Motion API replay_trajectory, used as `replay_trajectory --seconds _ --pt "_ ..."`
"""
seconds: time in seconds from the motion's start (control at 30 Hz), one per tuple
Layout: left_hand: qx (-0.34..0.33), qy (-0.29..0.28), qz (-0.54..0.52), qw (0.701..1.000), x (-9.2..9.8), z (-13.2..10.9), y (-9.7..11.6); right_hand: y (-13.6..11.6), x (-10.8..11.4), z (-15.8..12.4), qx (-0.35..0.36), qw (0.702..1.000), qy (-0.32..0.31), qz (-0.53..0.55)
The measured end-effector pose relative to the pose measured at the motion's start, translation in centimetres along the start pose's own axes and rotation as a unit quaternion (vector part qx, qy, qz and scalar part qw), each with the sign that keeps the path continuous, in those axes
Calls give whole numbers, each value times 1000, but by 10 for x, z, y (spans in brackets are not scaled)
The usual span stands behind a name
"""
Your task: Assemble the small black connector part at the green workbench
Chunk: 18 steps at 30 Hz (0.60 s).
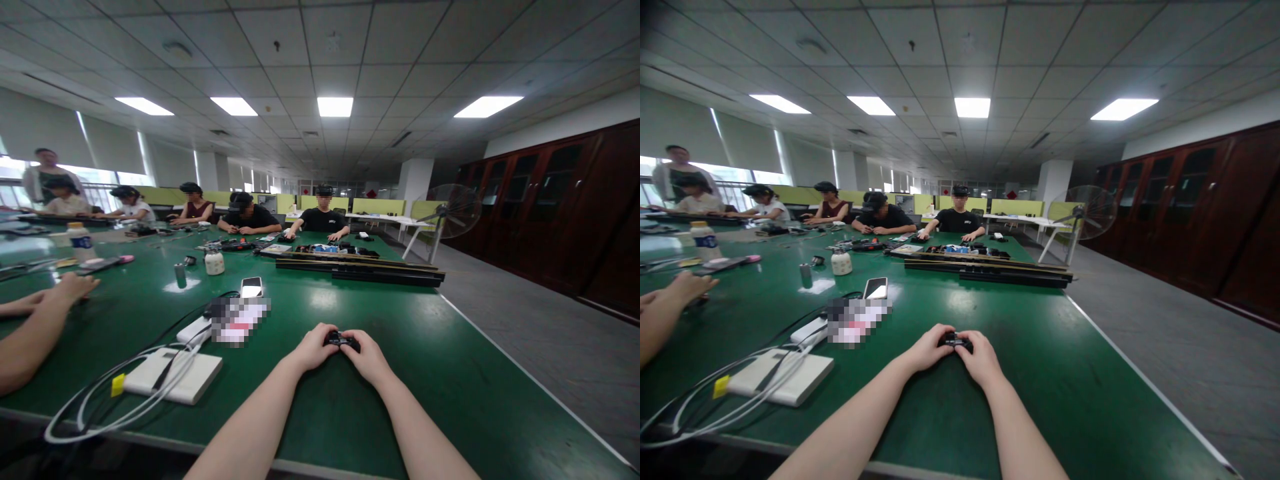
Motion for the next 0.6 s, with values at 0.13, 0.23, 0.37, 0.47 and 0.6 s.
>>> replay_trajectory --seconds 0.13,0.23,0.37,0.47,0.6 --pt "2 -5 -1 1000 1 0 2 1 -1 0 -1 1000 4 -1" --pt "22 -10 -2 1000 1 0 2 2 -1 0 -4 1000 13 2" --pt "26 -8 4 1000 0 0 2 1 -1 -1 -3 1000 16 14" --pt "19 -6 3 1000 0 0 0 1 -1 -1 -1 1000 19 18" --pt "21 -14 -4 1000 0 1 -2 2 -1 -1 2 1000 19 19"
Point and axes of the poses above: each hand's wrist, its own z-axis towards the middle knuckle, its own x-axis out of the back of the hand, y = z × x, the point moved 2 cm from there along z, towards the middle knuckle, and after that the axes turned 10 degrees about y, right-handed, at the moved point
